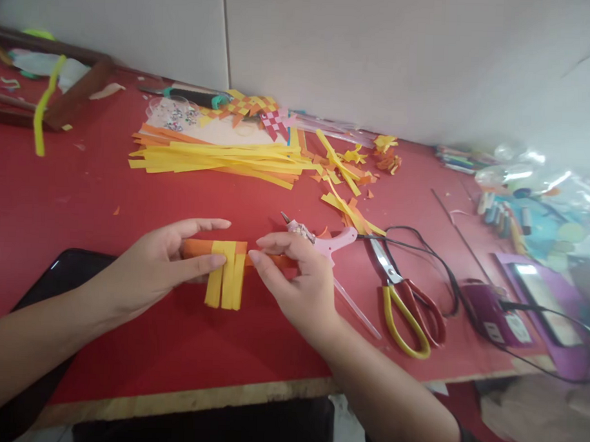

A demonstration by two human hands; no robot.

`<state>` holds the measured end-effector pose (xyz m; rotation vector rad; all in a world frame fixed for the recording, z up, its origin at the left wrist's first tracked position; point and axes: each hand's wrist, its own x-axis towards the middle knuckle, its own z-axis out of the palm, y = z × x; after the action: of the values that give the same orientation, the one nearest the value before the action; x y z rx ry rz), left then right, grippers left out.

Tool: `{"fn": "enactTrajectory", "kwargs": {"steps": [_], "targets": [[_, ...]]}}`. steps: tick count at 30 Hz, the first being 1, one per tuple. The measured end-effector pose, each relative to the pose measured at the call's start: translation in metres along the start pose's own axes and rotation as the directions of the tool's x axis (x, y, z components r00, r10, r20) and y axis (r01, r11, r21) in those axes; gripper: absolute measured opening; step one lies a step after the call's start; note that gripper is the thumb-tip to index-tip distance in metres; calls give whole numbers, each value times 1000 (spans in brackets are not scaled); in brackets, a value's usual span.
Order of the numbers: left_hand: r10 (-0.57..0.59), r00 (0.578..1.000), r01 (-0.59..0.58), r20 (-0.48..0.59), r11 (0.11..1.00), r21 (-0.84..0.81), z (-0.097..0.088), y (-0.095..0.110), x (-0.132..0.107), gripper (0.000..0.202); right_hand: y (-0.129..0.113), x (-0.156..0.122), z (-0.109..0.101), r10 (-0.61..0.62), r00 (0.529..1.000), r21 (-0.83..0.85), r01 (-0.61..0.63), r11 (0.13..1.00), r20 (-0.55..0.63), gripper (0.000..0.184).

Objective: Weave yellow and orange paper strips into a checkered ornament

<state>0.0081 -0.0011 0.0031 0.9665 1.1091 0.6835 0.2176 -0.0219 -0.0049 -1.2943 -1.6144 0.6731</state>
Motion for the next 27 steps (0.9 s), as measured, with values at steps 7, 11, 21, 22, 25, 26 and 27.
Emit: {"fn": "enactTrajectory", "kwargs": {"steps": [7, 11, 21, 22, 25, 26, 27], "targets": [[-14, 1000, 11, -20, 990, -141, 0, 0, 1, 44, 0, 6, -7, -363, 931, -298, 356, 886, 34, 10], [-32, 999, 26, -25, 981, -194, 4, 0, 2, 31, 3, 8, -6, -520, 853, -493, 467, 734, 34, 19], [-74, 995, 85, 61, 975, -205, 8, 0, -1, 24, 6, 5, -3, -518, 833, -336, 552, 763, 191, 33], [-71, 995, 83, 63, 974, -209, 7, 0, -1, 23, 6, 5, -3, -523, 831, -334, 555, 762, 190, 34], [-58, 995, 74, 78, 971, -228, 6, 0, -1, 21, 7, 6, -3, -544, 817, -333, 576, 747, 192, 31], [-52, 995, 71, 83, 969, -239, 6, 0, 0, 21, 8, 7, -4, -552, 811, -335, 584, 739, 197, 30], [-47, 995, 68, 89, 966, -250, 6, 0, 0, 20, 8, 7, -4, -559, 804, -338, 593, 731, 201, 29]]}}
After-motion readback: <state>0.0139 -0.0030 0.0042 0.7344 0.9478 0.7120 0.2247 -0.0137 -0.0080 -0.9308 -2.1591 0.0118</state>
